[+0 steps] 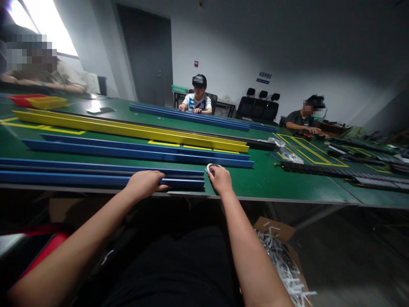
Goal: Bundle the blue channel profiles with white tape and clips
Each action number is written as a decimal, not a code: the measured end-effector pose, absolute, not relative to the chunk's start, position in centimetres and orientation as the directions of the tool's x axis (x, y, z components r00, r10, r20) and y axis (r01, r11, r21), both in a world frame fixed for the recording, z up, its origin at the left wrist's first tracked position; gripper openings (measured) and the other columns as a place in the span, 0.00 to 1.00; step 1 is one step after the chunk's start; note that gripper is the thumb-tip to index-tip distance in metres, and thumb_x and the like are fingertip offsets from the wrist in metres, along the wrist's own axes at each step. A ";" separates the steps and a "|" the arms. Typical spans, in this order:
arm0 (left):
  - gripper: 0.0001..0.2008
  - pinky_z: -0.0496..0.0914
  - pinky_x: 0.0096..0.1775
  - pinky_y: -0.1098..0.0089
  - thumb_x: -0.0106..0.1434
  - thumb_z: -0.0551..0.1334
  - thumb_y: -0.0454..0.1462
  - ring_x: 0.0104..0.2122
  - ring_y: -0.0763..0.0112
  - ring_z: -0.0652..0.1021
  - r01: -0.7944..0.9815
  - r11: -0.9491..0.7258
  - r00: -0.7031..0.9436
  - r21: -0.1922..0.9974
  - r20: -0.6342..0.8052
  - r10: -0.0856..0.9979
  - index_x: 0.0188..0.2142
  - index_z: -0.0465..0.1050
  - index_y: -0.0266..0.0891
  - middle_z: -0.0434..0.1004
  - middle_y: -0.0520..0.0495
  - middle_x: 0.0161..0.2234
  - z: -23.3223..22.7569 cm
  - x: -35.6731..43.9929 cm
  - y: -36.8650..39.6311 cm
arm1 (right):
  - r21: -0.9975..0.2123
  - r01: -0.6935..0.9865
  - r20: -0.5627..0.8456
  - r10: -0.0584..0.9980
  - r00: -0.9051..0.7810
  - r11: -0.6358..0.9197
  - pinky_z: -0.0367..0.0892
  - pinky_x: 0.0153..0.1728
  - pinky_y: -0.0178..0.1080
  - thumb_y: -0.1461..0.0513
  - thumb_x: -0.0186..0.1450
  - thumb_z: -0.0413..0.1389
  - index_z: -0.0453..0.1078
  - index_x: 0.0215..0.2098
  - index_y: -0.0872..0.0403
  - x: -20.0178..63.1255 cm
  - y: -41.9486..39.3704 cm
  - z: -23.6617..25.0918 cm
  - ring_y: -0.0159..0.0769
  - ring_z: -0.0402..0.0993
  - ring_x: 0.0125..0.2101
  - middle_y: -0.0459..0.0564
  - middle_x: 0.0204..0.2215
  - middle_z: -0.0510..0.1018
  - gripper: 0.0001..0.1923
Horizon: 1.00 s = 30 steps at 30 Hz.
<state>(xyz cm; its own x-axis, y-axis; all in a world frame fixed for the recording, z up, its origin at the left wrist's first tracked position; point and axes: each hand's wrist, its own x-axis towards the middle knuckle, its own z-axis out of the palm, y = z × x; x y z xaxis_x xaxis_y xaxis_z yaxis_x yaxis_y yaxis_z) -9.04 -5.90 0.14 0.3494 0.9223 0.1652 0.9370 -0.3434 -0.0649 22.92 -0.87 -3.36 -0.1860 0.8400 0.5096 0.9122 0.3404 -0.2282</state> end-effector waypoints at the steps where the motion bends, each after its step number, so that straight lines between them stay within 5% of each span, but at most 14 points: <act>1: 0.23 0.66 0.35 0.66 0.59 0.56 0.58 0.38 0.57 0.79 0.936 -0.345 0.351 -0.066 0.169 0.921 0.33 0.73 0.42 0.80 0.42 0.35 0.1 -9.1 -5.9 | -0.251 0.897 0.519 0.833 -0.193 0.364 0.63 0.42 0.39 0.56 0.65 0.55 0.74 0.44 0.47 23.0 -0.8 -3.4 0.38 0.71 0.40 0.49 0.38 0.79 0.11; 7: 0.24 0.67 0.35 0.66 0.59 0.56 0.59 0.37 0.57 0.79 0.931 -0.362 0.366 -0.055 0.174 0.914 0.32 0.74 0.42 0.79 0.42 0.35 -0.2 -9.3 -5.6 | -0.595 0.671 0.506 0.855 -0.116 0.443 0.67 0.43 0.37 0.58 0.64 0.53 0.74 0.43 0.52 23.6 -0.1 -3.3 0.35 0.73 0.39 0.51 0.40 0.77 0.12; 11: 0.24 0.67 0.36 0.66 0.58 0.56 0.60 0.39 0.57 0.79 0.931 -0.363 0.362 -0.032 0.189 0.913 0.33 0.75 0.43 0.80 0.42 0.36 -0.1 -9.3 -5.6 | -0.706 0.559 0.407 0.895 -0.183 0.436 0.67 0.44 0.38 0.59 0.64 0.53 0.72 0.45 0.53 22.7 0.3 -2.1 0.34 0.73 0.41 0.50 0.40 0.78 0.14; 17: 0.23 0.68 0.38 0.67 0.58 0.59 0.58 0.41 0.57 0.79 0.938 -0.348 0.342 -0.003 0.190 0.920 0.36 0.75 0.43 0.80 0.41 0.38 0.1 -9.2 -5.9 | -0.705 0.532 0.354 0.883 -0.310 0.469 0.68 0.42 0.37 0.59 0.65 0.50 0.69 0.50 0.52 18.5 2.5 0.5 0.32 0.74 0.37 0.47 0.35 0.78 0.16; 25: 0.23 0.67 0.36 0.66 0.59 0.58 0.58 0.40 0.58 0.79 0.922 -0.388 0.382 -0.005 0.196 0.903 0.35 0.74 0.42 0.80 0.42 0.37 0.1 -9.4 -5.8 | -0.738 0.573 0.349 0.928 -0.129 0.357 0.69 0.31 0.33 0.59 0.68 0.47 0.69 0.47 0.54 15.7 7.2 0.2 0.31 0.74 0.30 0.48 0.36 0.79 0.14; 30: 0.21 0.68 0.38 0.67 0.58 0.59 0.57 0.41 0.58 0.78 0.922 -0.386 0.376 0.019 0.191 0.907 0.35 0.74 0.43 0.80 0.42 0.38 0.0 -9.5 -5.8 | -0.581 0.708 0.436 0.888 -0.146 0.402 0.68 0.47 0.37 0.64 0.65 0.51 0.68 0.53 0.55 15.7 7.6 0.5 0.33 0.74 0.40 0.52 0.44 0.77 0.18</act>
<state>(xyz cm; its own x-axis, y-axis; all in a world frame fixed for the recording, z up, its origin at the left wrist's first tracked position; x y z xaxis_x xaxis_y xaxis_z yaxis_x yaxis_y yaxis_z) -9.49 -5.79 0.04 0.3758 0.9069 0.1906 0.9223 -0.3861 0.0187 15.71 7.63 0.53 -0.1465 0.8881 0.4357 0.7080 0.4017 -0.5808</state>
